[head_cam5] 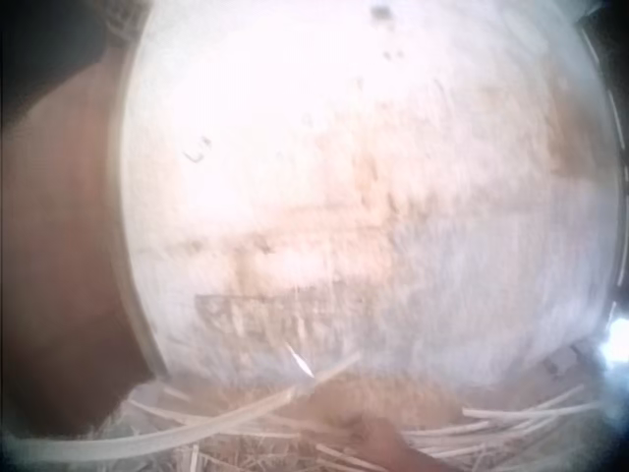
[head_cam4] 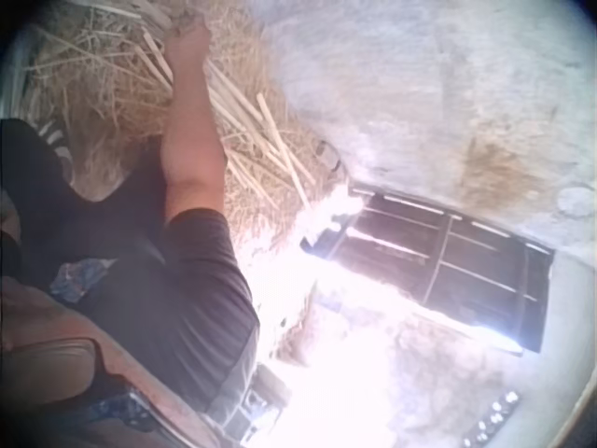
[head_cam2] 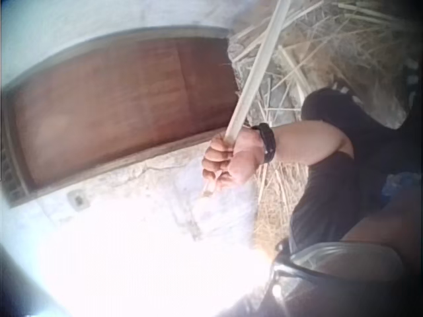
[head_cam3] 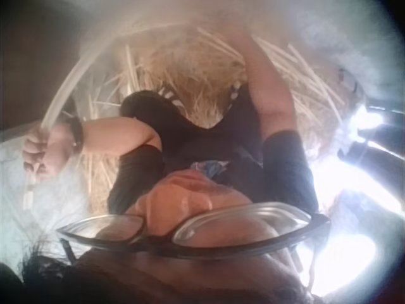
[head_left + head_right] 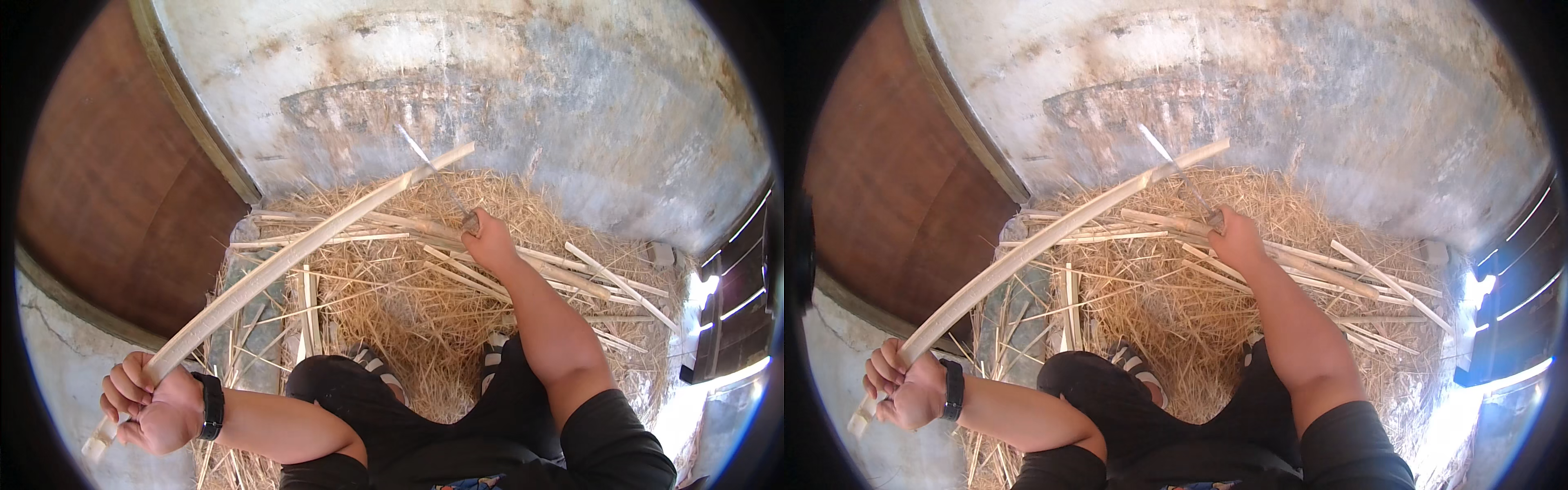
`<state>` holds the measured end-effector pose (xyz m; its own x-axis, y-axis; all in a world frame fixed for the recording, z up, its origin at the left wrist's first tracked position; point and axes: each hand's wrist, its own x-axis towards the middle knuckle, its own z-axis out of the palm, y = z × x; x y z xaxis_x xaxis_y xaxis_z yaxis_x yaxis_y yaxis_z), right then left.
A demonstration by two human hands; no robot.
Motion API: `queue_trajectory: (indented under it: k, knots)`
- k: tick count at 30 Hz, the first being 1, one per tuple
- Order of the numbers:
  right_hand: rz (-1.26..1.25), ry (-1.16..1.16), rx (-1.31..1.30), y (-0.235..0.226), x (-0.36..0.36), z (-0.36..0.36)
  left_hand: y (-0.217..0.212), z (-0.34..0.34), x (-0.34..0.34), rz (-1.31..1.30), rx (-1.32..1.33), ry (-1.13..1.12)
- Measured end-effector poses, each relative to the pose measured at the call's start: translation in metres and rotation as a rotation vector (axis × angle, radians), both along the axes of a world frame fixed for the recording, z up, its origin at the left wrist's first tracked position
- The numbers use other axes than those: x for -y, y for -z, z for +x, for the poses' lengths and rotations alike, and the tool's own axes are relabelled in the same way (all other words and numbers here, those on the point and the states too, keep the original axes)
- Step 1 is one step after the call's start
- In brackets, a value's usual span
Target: The person sits on a bed of straw and uses a large knife to split long bamboo strips into thinner pieces. They hold the bamboo with one hand and repeatedly strike it with the knife to separate the fibers, discarding the finished pieces onto the pile.
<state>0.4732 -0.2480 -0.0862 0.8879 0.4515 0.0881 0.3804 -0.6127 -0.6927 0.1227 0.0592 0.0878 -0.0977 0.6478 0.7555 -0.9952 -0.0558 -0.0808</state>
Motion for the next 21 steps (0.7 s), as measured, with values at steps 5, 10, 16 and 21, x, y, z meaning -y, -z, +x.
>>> queue_trajectory:
  k: [5,10,16,21]
  knots:
    - [0.088,-0.271,0.227,0.011,-0.028,-0.038,0.004,0.011,-0.011,-0.017,-0.063,0.028]
    - [-0.054,-0.094,0.203,0.007,-0.011,0.002,-0.001,-0.003,-0.012,-0.012,-0.036,0.024]
    - [1.039,0.286,-0.544,0.033,-0.002,0.022,0.009,0.029,-0.016,-0.018,0.014,0.092]
    - [1.446,0.225,-0.822,-0.033,-0.011,-0.015,0.004,0.054,-0.003,-0.097,-0.007,0.181]
